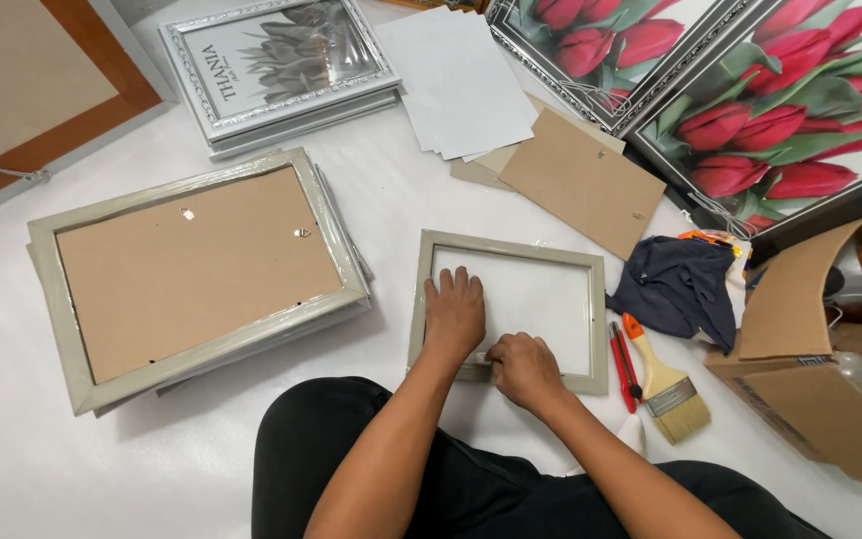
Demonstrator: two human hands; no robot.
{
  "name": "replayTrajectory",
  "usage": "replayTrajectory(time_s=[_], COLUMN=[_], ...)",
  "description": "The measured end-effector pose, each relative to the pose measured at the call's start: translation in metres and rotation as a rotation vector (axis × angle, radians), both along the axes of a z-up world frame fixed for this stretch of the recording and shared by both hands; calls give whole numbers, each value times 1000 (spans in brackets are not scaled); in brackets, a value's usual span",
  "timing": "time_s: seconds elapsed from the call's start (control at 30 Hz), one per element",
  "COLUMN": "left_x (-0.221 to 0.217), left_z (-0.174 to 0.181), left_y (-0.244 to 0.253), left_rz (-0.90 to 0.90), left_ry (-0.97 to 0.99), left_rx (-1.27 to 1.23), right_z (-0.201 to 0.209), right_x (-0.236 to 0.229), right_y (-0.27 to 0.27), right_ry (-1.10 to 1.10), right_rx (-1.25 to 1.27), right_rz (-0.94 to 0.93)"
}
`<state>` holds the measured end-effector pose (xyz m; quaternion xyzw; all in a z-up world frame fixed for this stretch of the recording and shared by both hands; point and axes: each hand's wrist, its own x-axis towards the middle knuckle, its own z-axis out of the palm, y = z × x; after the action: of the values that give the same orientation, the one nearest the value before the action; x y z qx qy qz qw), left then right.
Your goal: Cleaning glass and assembling components of a picture frame
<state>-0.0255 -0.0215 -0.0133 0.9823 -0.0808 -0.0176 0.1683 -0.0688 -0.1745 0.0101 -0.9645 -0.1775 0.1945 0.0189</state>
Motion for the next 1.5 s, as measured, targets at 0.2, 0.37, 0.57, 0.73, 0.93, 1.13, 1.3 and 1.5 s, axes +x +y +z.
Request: replayTrajectory(time_s=[0.2, 0.37, 0.57, 0.73, 0.93, 1.13, 1.3, 1.5], left_x=[7, 12, 19, 21, 13, -5, 2, -1], left_z=[-4, 5, 15, 10, 2, 22, -2, -7], left_y=[-3, -1, 2, 1, -1, -4, -12, -17], left_rz=[-15, -1, -21, -41, -37, -36, -54, -79], left_ry=[38, 78, 159, 137, 134, 106, 132, 52], left_rx=[33, 11, -4, 17, 19, 111, 28, -37], right_z=[-30, -34, -37, -18, -6, 14, 14, -17], right_x=[49, 112, 162, 154, 86, 16, 0, 24], right_y=[-11, -2, 10, 10, 0, -8, -15, -23], right_ry=[-139, -232, -252, -199, -131, -27, -12, -295], right_rx=[-23, -19, 8, 52, -65, -135, -123, -83], right_rz=[-82, -94, -162, -179, -51, 7, 85, 139])
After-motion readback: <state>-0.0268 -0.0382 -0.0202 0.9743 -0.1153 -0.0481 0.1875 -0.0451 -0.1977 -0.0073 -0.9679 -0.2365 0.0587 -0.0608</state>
